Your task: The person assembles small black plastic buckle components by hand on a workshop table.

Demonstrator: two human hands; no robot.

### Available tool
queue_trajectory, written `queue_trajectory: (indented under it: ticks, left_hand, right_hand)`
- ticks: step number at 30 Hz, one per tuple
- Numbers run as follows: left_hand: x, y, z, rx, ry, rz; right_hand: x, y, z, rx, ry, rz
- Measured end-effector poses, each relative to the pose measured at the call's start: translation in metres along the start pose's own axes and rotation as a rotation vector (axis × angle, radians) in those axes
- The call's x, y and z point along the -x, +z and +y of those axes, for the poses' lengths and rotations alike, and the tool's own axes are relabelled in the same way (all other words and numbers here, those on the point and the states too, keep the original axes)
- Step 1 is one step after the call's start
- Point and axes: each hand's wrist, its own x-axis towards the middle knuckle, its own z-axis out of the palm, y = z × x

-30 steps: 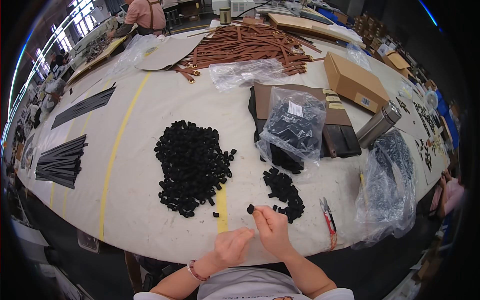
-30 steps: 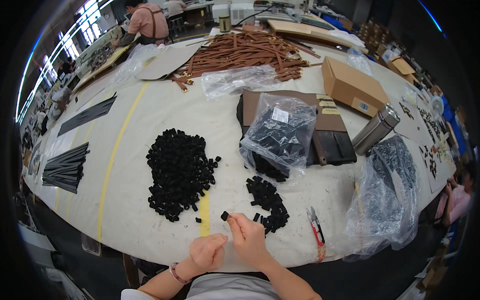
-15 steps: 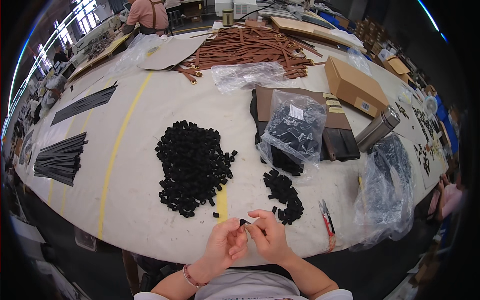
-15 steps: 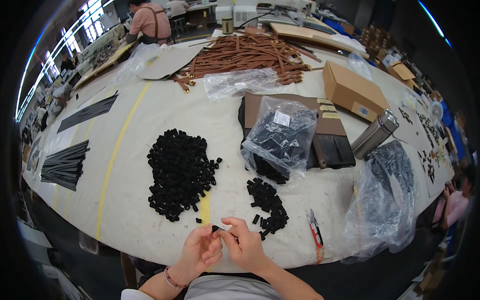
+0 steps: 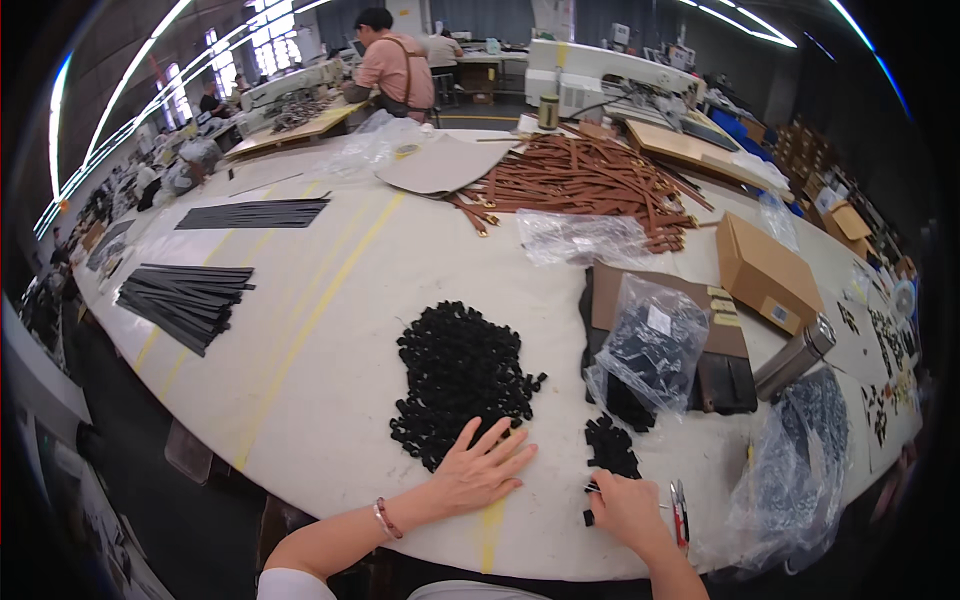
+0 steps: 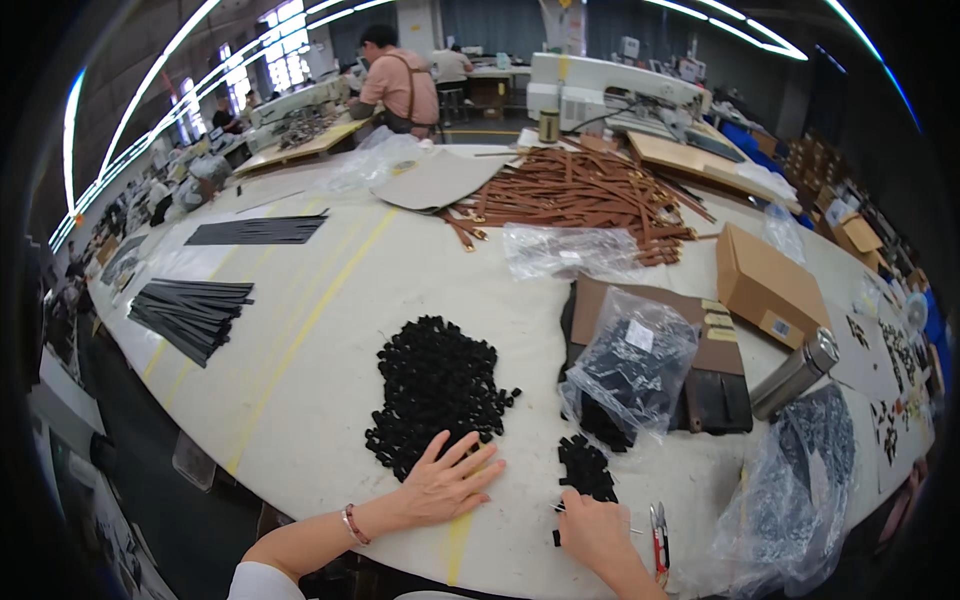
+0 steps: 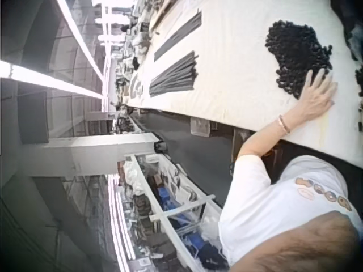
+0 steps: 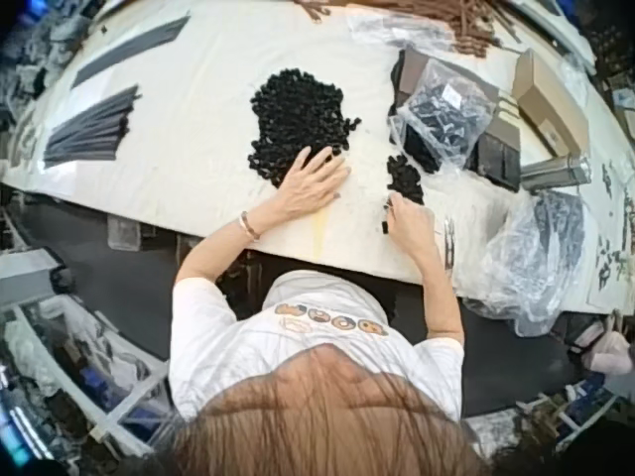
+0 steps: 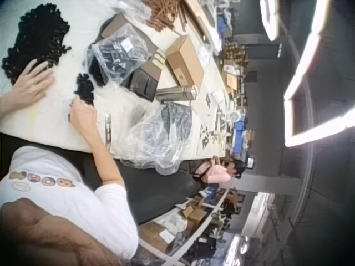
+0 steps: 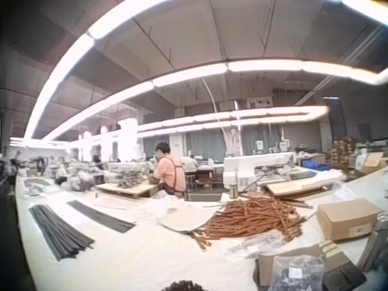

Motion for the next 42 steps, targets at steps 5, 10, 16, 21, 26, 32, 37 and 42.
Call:
queue_trajectory:
  ticks: [5,10,16,21,26,32,37,42]
  left_hand:
    - [-0.008,0.002,-0.012,-0.014,0.006,0.107]
    - [-0.011,0.000,0.022,0.386,-0.161,0.212]
    - [-0.027,-0.005,0.045,1.507,-0.701,-0.256]
    - [-0.025,0.020,0.065,0.525,-0.096,0.328]
    - [-0.033,0.013,0.080,0.386,0.008,0.137]
    - [-0.044,0.047,0.076,0.284,0.172,0.150]
    - [-0.037,0.044,0.068,0.395,0.055,0.103]
    - [-0.037,0.022,0.075,0.436,0.075,0.116]
  right_hand:
    - [0.005,-0.013,-0.005,0.119,-0.079,-0.051]
    - [-0.006,-0.017,-0.006,0.079,-0.218,-0.115]
    - [-0.010,-0.018,-0.022,-0.382,-0.087,0.158]
    - [-0.007,-0.017,-0.028,-0.282,-0.230,0.322]
    - [0.011,-0.022,-0.003,-0.394,-0.041,0.324]
    - [0.028,-0.027,-0.015,-0.372,0.011,0.269]
    - [0.049,-0.027,-0.025,-0.174,0.122,-0.067]
    - [0.057,-0.009,-0.022,-0.316,0.010,0.085]
